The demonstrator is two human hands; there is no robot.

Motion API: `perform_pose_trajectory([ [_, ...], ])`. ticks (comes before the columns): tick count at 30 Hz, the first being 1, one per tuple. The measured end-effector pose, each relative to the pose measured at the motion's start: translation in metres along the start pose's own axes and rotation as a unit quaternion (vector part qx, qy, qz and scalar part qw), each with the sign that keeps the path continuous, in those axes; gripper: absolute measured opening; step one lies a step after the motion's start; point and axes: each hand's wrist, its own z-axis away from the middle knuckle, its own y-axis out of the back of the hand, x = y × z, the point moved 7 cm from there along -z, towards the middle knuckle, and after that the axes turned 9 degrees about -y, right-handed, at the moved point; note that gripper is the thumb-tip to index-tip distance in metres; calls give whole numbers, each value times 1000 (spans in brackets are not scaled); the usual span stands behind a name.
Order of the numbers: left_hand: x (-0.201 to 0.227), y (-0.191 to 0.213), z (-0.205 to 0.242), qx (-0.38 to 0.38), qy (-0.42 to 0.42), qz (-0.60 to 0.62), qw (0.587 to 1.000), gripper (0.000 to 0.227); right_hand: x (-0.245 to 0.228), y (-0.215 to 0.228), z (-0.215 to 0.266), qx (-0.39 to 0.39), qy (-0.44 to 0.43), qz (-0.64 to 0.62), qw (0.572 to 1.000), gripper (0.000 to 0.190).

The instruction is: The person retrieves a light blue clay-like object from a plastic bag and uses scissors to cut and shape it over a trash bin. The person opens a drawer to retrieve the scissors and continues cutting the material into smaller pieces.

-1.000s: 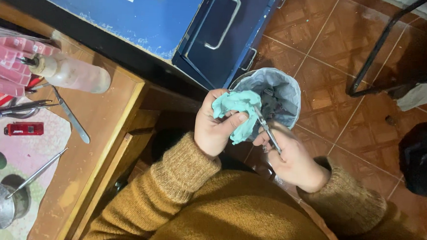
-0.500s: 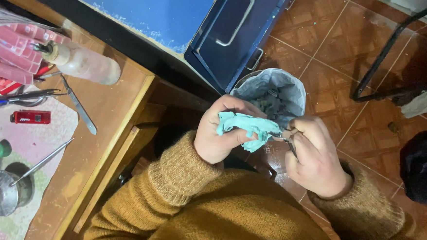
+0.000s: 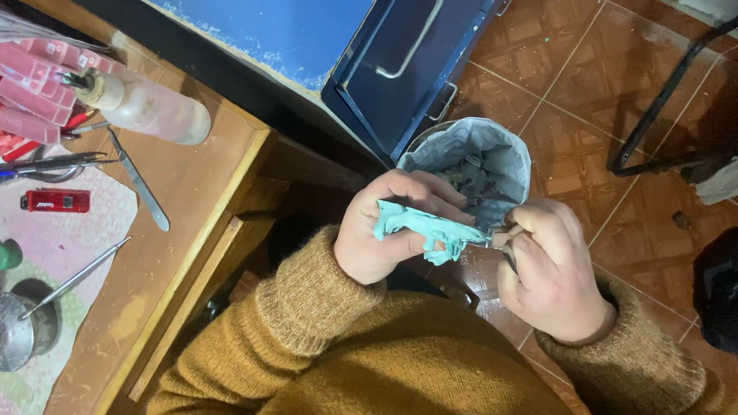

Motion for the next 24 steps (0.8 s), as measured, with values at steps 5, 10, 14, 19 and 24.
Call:
perform_pose_trajectory([
  [5, 2, 0, -3, 20, -13, -51, 998, 38, 1, -5, 0, -26, -29, -24, 999, 24],
  [10, -6, 22, 7, 102, 26, -168, 980, 40, 1, -14, 4, -46, -60, -74, 994, 35],
  [14, -2, 23, 3, 150, 7, -122, 981, 48, 5, -21, 9, -134, -162, -181, 961, 40],
  [19, 25, -7, -11, 169, 30, -126, 977, 51, 11, -20, 10, -241, -214, -306, 896, 39],
  [24, 40, -23, -10, 162, 33, -158, 973, 50, 20, -20, 18, -311, -253, -379, 834, 36],
])
